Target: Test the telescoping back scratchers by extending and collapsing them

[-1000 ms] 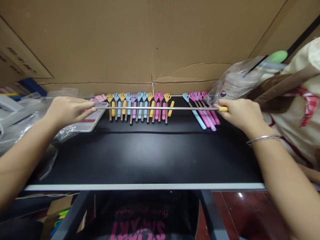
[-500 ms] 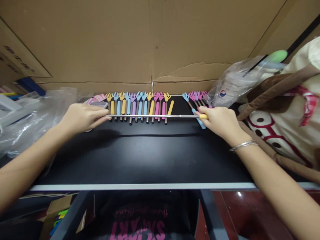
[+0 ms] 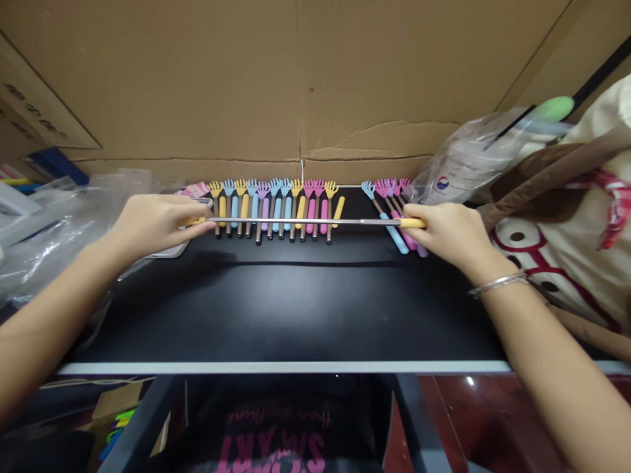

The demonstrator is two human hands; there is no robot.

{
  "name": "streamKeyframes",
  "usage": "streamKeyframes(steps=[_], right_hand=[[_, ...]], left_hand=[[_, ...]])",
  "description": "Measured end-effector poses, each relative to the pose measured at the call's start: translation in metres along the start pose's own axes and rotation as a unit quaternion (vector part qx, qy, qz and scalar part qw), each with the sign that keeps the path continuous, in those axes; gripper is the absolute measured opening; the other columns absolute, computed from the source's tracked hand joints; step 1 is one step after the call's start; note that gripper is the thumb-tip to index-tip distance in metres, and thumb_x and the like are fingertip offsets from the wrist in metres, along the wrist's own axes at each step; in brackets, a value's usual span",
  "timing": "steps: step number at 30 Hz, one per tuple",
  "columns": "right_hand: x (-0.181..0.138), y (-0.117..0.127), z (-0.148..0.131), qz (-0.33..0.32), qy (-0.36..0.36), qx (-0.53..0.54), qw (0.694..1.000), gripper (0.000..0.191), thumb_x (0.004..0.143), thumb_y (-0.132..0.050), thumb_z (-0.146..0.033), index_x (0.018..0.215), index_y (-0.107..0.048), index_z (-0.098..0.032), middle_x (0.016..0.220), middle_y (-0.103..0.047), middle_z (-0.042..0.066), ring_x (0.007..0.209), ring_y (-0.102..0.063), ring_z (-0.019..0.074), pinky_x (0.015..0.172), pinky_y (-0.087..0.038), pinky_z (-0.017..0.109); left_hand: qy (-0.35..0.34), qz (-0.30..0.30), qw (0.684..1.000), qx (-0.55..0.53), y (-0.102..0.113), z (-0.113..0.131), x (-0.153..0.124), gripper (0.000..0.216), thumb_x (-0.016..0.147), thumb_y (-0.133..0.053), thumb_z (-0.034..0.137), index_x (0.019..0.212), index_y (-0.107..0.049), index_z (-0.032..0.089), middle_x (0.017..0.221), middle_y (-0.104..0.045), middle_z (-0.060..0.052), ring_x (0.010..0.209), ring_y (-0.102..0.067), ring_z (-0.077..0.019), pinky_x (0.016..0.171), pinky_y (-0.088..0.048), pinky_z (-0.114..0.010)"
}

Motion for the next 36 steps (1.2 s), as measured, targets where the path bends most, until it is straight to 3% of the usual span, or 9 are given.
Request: streamKeyframes(steps=[6, 11, 23, 29, 36], right_hand=[[0.001, -0.002, 0.007, 0.009, -0.011, -0.019, 1.000, 0.031, 0.077, -0.043, -0.048, 0.083, -0.065, -0.027, 0.068, -0.064, 0.005, 0.060, -0.055, 0.0209, 0.050, -0.023, 0.026], [0.002, -0.007, 0.006, 0.011, -0.008, -0.023, 1.000, 0.031, 0.078, -0.046, -0.049, 0.087, -0.066, -0.027, 0.071, -0.066, 0.005, 0.062, -0.058, 0.0224, 0.050, -0.023, 0.025], [0.000, -0.007, 0.001, -0.018, -0.035, -0.059, 0.997, 0.029, 0.081, -0.043, -0.045, 0.087, -0.063, -0.025, 0.073, -0.067, 0.007, 0.063, -0.057, 0.0226, 0.051, -0.020, 0.026], [-0.002, -0.005, -0.003, -0.006, -0.052, -0.069, 0.996, 0.027, 0.082, -0.046, -0.044, 0.090, -0.064, -0.026, 0.075, -0.068, 0.007, 0.061, -0.056, 0.0210, 0.050, -0.019, 0.026], [-0.007, 0.001, -0.020, 0.006, -0.023, -0.054, 0.998, 0.030, 0.087, -0.046, -0.041, 0.100, -0.067, -0.024, 0.076, -0.068, 0.008, 0.059, -0.053, 0.0186, 0.051, -0.018, 0.025]], left_hand=[[0.002, 0.009, 1.000, 0.005, -0.002, -0.012, -0.004, 0.039, 0.096, -0.041, 0.048, 0.084, -0.067, 0.022, 0.090, -0.070, -0.005, 0.084, -0.064, -0.0209, 0.053, -0.026, -0.028], [0.054, 0.036, 0.998, 0.004, -0.003, -0.018, -0.004, 0.040, 0.094, -0.042, 0.054, 0.093, -0.068, 0.024, 0.097, -0.068, -0.005, 0.082, -0.063, -0.0204, 0.051, -0.024, -0.028], [0.031, 0.023, 0.999, 0.024, -0.007, -0.009, -0.006, 0.043, 0.095, -0.039, 0.050, 0.074, -0.065, 0.023, 0.077, -0.064, -0.005, 0.064, -0.056, -0.0166, 0.051, -0.020, -0.028], [0.029, 0.053, 0.998, -0.014, -0.004, -0.005, -0.005, 0.046, 0.095, -0.040, 0.052, 0.068, -0.061, 0.021, 0.068, -0.058, -0.004, 0.059, -0.053, -0.0156, 0.051, -0.020, -0.029], [-0.030, 0.101, 0.994, 0.004, 0.000, 0.013, -0.003, 0.051, 0.099, -0.034, 0.051, 0.066, -0.059, 0.021, 0.063, -0.057, -0.003, 0.056, -0.052, -0.0139, 0.047, -0.018, -0.028]])
Point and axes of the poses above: each hand's wrist, its own x-axis towards the middle knuckle, its own y-axis out of the back of the hand, z = x × y, the point moved 3 cm from there along x, towards the middle knuckle
